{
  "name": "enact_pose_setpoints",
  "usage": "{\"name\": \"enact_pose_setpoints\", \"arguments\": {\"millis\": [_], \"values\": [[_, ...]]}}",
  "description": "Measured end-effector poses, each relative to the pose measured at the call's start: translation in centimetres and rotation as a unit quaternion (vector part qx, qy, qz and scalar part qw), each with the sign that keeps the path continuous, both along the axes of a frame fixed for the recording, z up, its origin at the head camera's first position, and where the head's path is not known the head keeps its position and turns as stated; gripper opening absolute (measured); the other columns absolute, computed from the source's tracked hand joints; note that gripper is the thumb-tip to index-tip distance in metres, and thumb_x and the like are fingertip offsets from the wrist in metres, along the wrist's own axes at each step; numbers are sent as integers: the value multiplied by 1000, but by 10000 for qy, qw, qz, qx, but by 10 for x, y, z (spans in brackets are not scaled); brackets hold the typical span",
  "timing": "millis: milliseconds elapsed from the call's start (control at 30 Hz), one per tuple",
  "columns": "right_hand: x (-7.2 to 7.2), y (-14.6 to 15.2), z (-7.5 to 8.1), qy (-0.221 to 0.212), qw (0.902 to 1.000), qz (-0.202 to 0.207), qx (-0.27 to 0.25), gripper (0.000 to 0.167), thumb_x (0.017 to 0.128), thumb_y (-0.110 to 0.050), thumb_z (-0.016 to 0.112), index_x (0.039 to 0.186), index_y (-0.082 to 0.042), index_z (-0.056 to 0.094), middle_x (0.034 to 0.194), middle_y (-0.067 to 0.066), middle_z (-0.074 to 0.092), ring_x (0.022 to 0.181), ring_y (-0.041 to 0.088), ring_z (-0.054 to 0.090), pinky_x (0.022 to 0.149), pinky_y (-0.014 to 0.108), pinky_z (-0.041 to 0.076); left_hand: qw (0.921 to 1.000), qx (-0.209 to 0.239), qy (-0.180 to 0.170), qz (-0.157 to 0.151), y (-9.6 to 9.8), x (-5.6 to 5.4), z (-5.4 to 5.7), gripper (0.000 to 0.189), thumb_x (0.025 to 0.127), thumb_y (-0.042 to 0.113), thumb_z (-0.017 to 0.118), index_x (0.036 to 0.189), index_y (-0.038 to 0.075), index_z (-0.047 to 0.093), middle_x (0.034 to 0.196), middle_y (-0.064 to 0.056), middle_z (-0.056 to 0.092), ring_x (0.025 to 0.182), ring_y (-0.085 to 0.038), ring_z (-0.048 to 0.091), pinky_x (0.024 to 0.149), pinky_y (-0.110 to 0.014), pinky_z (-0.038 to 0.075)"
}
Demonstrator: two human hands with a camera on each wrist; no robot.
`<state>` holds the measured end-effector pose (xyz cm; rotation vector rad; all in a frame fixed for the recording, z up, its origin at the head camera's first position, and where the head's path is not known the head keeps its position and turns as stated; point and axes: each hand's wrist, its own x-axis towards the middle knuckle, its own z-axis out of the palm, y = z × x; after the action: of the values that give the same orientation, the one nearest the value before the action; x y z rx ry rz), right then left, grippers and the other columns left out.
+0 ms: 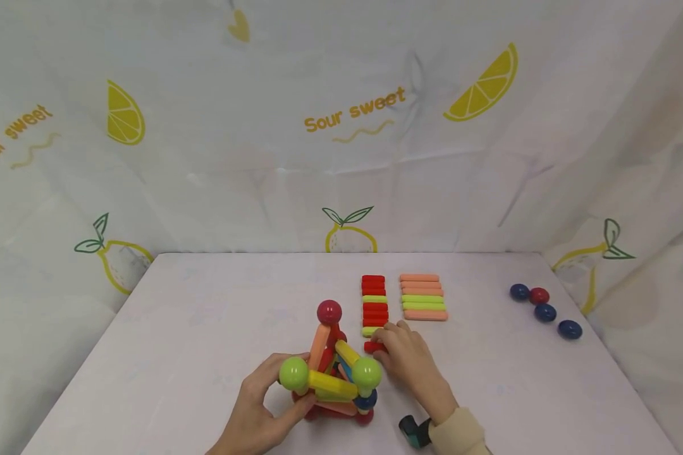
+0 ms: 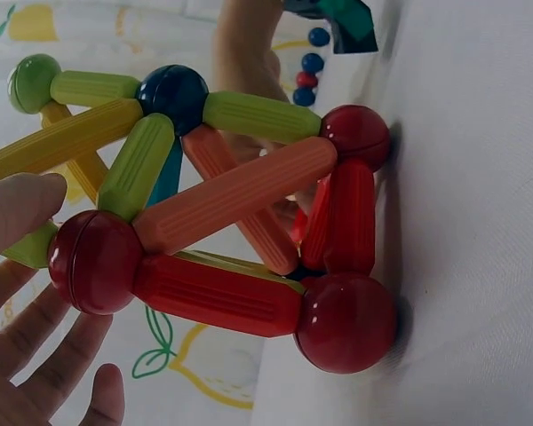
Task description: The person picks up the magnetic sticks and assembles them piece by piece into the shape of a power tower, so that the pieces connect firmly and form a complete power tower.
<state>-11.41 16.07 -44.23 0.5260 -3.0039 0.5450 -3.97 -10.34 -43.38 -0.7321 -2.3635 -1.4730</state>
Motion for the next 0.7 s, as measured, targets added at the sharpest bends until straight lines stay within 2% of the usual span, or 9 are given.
{"name": "enact_pose_setpoints", "arguments": {"millis": [100, 200, 300, 400, 533, 567, 700], "values": [[3, 0, 14, 138, 9997, -44, -172, 24, 84, -16, 83, 106, -10, 76, 104, 6, 76, 99, 26, 65, 90, 48, 59, 9999, -18, -104, 43, 0, 1, 1, 45, 90, 24, 80, 131, 27, 62, 120, 10, 68, 101, -5, 61, 76, -29, 53], [9, 1, 42, 652, 9962, -22, -574, 27, 84, -16, 84, 109, -11, 77, 102, 3, 77, 96, 22, 66, 84, 43, 60, 9994, -45, -314, 103, 0, 2, 3, 46, 89, 26, 80, 131, 31, 62, 121, 14, 67, 102, -4, 62, 78, -29, 54], [19, 0, 75, 1305, 9853, 50, -1104, 31, 82, -14, 85, 112, -12, 77, 103, 0, 78, 94, 19, 66, 78, 38, 59, 9990, -64, -417, 135, 0, 2, 3, 46, 89, 27, 81, 131, 33, 62, 121, 16, 67, 104, -4, 62, 79, -30, 55], [35, -4, 105, 1753, 9709, 227, -1615, 35, 79, -11, 87, 113, -16, 77, 103, -5, 78, 95, 14, 67, 80, 34, 59, 9995, -63, -288, 104, 0, 2, 3, 45, 90, 25, 80, 131, 31, 62, 120, 14, 68, 102, -4, 62, 78, -29, 55], [58, -10, 126, 1836, 9569, 855, -2083, 42, 76, -9, 89, 114, -23, 77, 102, -13, 77, 94, 7, 67, 88, 27, 57, 10000, -29, 9, 20, -1, 0, 1, 45, 90, 22, 80, 132, 26, 63, 119, 9, 69, 100, -5, 62, 75, -29, 54], [62, -11, 128, 1749, 9565, 1034, -2094, 42, 77, -11, 88, 114, -25, 76, 103, -16, 77, 95, 4, 67, 91, 26, 56, 10000, -24, 71, 2, -1, 0, 1, 46, 90, 21, 80, 132, 25, 63, 119, 8, 69, 100, -5, 62, 75, -29, 53], [74, -16, 128, 1399, 9564, 1658, -1954, 40, 82, -19, 86, 117, -31, 74, 105, -22, 72, 96, -1, 63, 89, 23, 56, 9998, -47, 205, 1, -1, 0, 1, 46, 89, 19, 80, 131, 25, 63, 118, 8, 69, 99, -5, 62, 74, -28, 53]]}}
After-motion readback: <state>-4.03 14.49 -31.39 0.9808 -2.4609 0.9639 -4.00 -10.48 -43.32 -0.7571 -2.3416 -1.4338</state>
